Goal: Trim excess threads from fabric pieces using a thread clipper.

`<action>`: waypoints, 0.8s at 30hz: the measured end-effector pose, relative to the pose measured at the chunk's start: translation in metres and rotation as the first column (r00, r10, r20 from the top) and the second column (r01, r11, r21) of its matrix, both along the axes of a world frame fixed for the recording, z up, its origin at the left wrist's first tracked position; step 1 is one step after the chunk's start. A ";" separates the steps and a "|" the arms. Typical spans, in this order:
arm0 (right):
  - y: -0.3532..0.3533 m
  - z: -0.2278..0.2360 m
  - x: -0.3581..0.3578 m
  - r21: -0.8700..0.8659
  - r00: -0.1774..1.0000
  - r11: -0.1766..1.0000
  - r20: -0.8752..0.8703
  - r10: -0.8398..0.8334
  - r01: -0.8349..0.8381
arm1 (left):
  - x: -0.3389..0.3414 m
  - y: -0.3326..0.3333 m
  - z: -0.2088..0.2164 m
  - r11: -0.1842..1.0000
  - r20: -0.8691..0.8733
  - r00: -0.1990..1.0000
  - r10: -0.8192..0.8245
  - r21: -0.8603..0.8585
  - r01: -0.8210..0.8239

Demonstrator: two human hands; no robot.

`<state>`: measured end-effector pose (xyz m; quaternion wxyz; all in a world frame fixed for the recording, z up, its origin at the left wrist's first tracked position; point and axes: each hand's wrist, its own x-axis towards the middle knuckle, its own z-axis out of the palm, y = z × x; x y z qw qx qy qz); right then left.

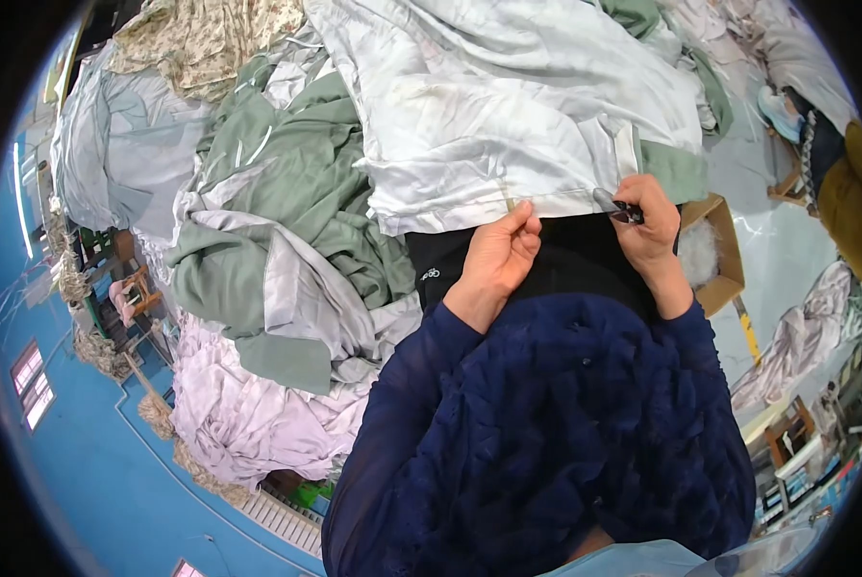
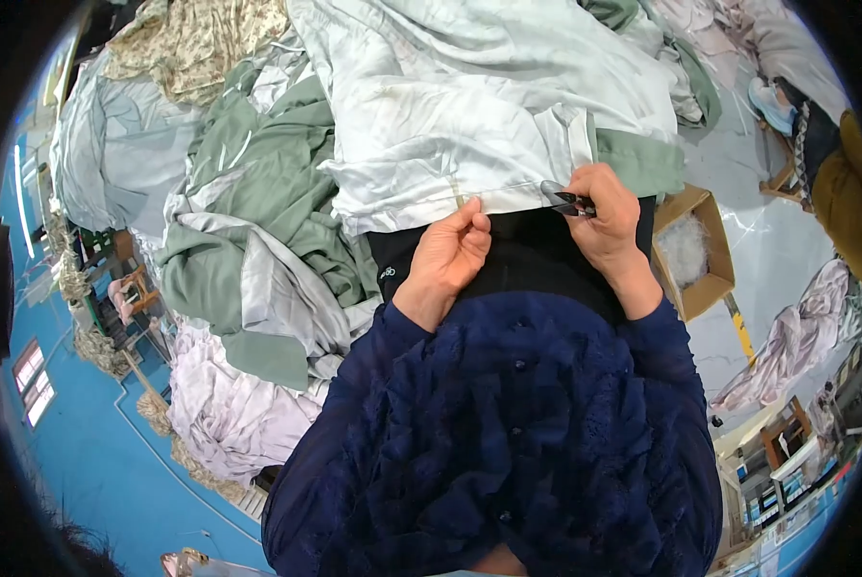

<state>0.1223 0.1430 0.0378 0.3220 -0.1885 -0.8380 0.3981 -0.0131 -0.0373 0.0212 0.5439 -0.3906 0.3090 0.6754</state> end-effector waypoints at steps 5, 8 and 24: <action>-0.010 0.005 0.012 -0.420 0.971 0.906 0.231 0.052 0.052 | 0.007 0.009 0.030 0.978 -0.447 0.872 -0.198 -0.156 0.142; -0.022 0.028 -0.004 -0.409 0.980 0.912 0.170 0.102 -0.024 | 0.010 0.008 0.034 0.981 -0.551 0.812 -0.193 -0.127 0.147; -0.036 0.019 -0.034 -0.226 0.934 0.935 0.167 0.315 -0.274 | 0.017 0.000 0.030 0.963 -0.647 0.722 -0.245 -0.078 0.257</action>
